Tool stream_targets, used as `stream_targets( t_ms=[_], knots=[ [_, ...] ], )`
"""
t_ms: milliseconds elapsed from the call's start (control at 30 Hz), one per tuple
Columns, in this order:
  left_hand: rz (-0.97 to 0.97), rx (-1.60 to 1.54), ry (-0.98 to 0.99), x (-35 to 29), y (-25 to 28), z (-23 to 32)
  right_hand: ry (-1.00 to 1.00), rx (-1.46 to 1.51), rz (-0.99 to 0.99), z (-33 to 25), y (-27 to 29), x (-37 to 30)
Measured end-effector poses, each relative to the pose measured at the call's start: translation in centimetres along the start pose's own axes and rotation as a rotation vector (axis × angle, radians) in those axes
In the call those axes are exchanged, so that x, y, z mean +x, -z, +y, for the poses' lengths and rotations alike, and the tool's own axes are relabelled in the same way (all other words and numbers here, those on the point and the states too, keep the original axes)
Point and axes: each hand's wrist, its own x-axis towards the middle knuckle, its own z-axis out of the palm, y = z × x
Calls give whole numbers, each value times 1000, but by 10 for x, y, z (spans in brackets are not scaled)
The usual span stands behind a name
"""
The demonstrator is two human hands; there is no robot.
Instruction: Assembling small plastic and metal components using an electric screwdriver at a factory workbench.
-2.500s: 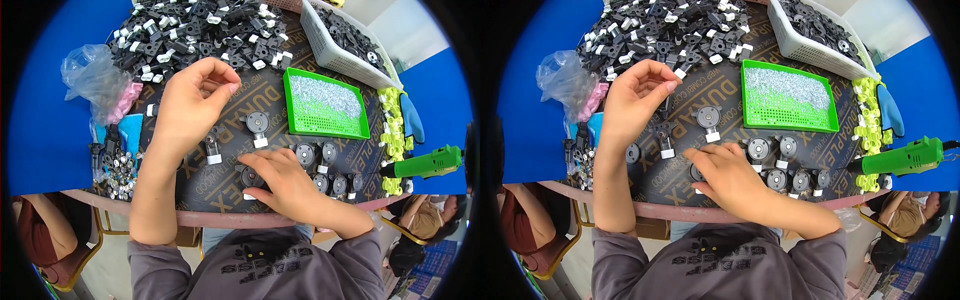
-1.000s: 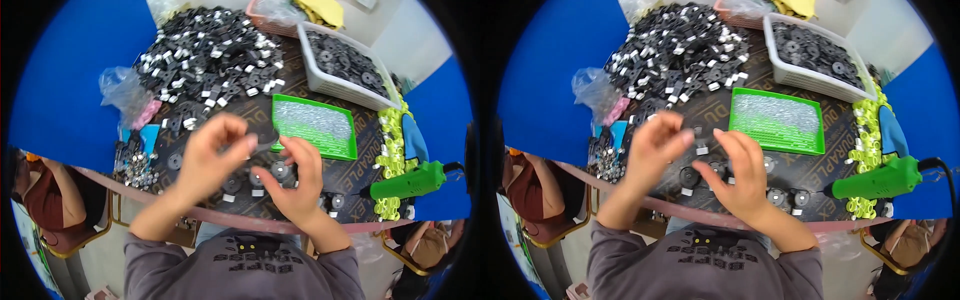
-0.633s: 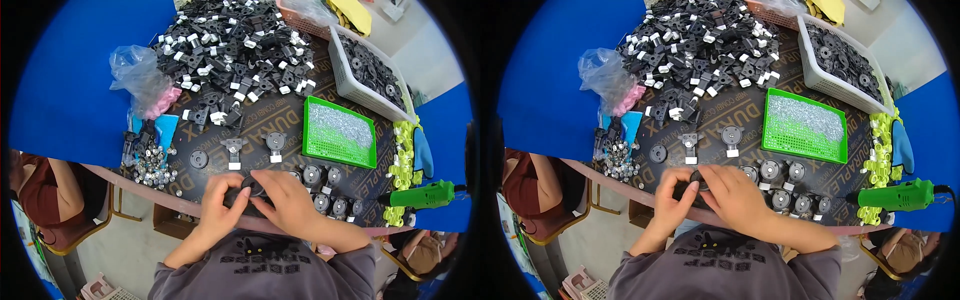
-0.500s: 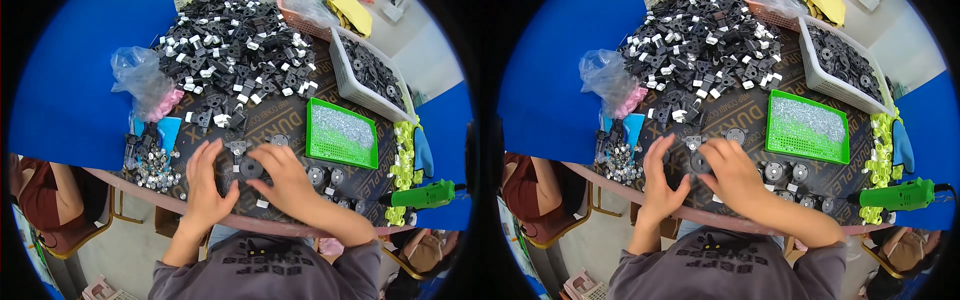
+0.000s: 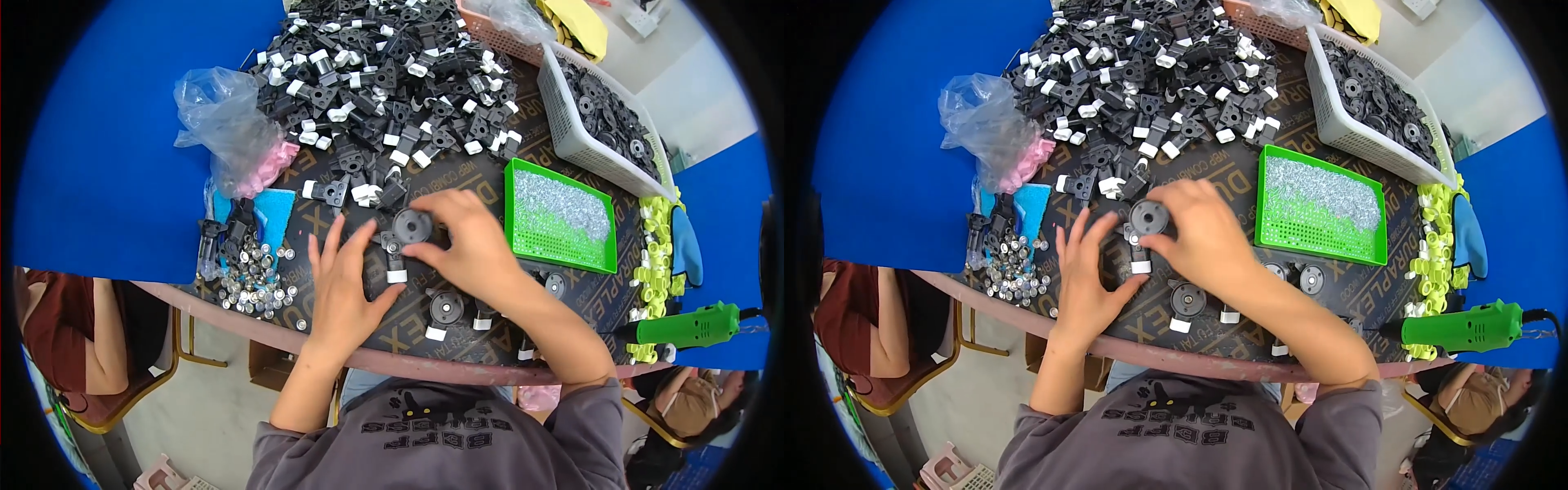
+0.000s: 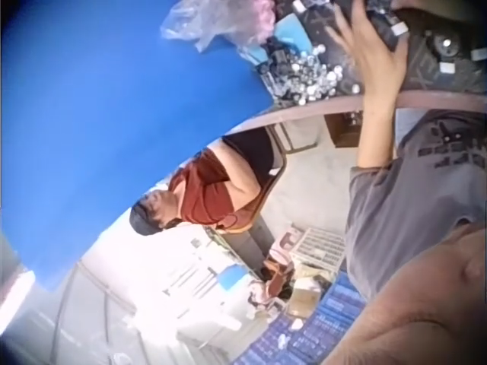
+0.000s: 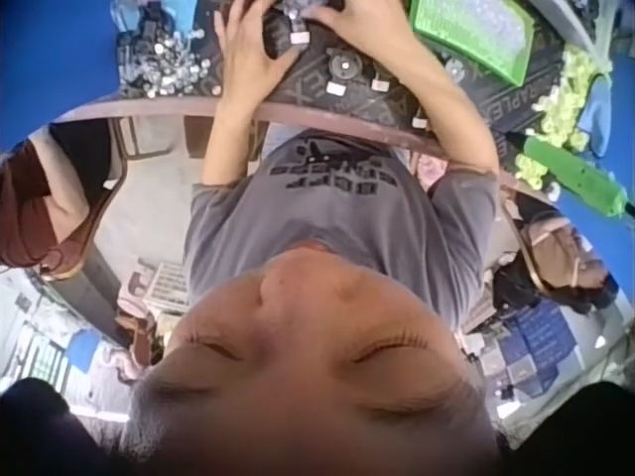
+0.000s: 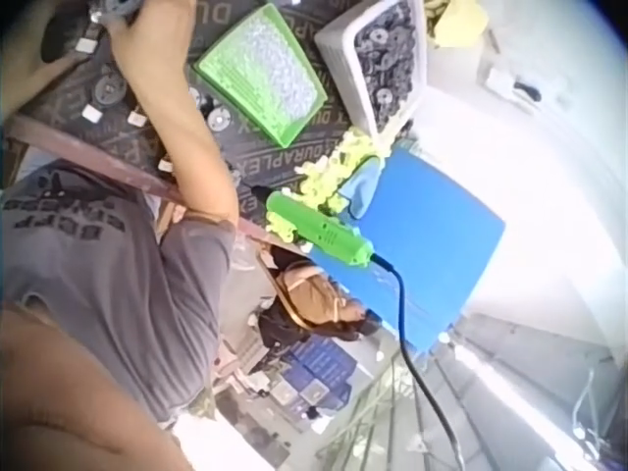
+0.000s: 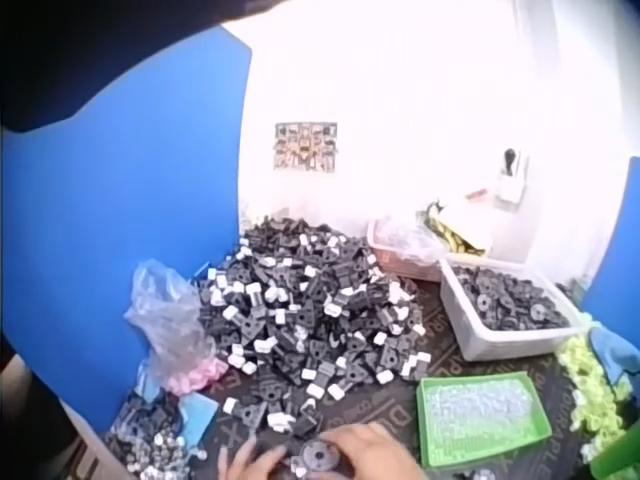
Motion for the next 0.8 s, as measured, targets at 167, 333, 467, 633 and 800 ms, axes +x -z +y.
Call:
stream_targets(
  t_ms=[167,333,467,633,800],
  knots=[
    [11,164,-28,-10,4,3,-177,21,24,0,34,-4],
    [15,215,-40,-9,0,5,-150,7,4,4,36,-13],
    [20,230,-35,-10,-1,5,-91,32,-18,5,29,-14],
    [32,244,-43,-10,-3,3,-13,48,-22,1,18,-8],
    [24,101,-7,-7,-4,-1,59,32,-66,-1,2,-4]
  ],
)
